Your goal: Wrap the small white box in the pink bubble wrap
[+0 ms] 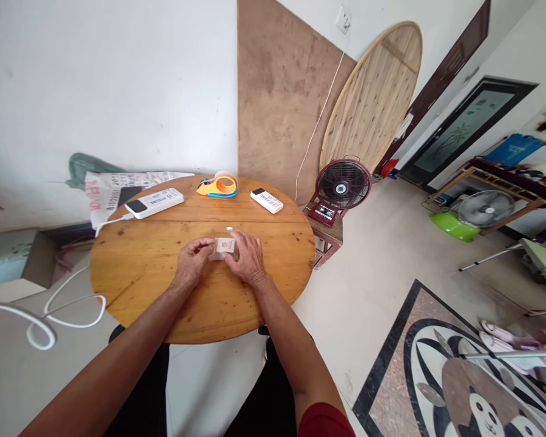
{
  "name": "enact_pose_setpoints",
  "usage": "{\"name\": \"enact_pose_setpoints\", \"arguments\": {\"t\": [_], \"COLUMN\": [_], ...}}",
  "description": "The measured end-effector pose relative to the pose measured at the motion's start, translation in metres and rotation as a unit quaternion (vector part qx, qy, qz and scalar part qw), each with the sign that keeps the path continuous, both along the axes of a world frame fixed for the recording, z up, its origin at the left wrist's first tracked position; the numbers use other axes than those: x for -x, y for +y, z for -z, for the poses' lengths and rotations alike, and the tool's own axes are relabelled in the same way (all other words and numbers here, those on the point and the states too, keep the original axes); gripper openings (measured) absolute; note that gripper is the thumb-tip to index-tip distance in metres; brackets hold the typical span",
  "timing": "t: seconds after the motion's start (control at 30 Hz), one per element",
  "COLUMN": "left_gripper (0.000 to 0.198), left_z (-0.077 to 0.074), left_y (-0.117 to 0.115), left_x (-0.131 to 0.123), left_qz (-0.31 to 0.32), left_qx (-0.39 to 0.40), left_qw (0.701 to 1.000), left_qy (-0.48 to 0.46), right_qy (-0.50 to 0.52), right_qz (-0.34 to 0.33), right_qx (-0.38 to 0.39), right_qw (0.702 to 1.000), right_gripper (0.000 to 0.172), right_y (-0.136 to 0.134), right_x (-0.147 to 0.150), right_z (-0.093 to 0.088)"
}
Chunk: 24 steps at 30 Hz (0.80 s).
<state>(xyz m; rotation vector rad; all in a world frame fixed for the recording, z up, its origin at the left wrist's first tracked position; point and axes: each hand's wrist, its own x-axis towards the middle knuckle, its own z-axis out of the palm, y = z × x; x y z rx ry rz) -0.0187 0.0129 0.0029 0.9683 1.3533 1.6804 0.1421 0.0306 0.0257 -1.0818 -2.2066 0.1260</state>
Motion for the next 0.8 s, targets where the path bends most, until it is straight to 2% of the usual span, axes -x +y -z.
{"name": "enact_pose_setpoints", "arguments": {"t": [0.3, 0.43, 0.53, 0.63, 0.8], "left_gripper": [0.026, 0.026, 0.025, 0.025, 0.028], "left_z": [-0.003, -0.001, 0.0, 0.0, 0.003], "left_y": [-0.001, 0.0, 0.0, 0.0, 0.0], "left_x": [0.0, 0.0, -0.001, -0.002, -0.003], "left_qz": [-0.004, -0.011, -0.014, 0.003, 0.015], "left_qx": [-0.001, -0.005, -0.012, -0.013, -0.011], "left_qw": [1.0, 1.0, 1.0, 1.0, 0.999], "left_qy": [0.001, 0.013, 0.014, 0.017, 0.043], "right_qy": [0.035, 0.078, 0.162, 0.23, 0.256], "right_qz": [-0.007, 0.001, 0.044, 0.062, 0.051], "right_qx": [-0.001, 0.014, 0.065, 0.147, 0.259], "right_qw": [0.999, 0.997, 0.984, 0.96, 0.93], "right_gripper": [0.059, 0.046, 0.035, 0.027, 0.025], "right_y": [-0.001, 0.001, 0.01, 0.024, 0.045], "right_x": [-0.002, -0.002, -0.003, -0.004, -0.001], "right_z": [-0.002, -0.001, 0.006, 0.011, 0.0]}}
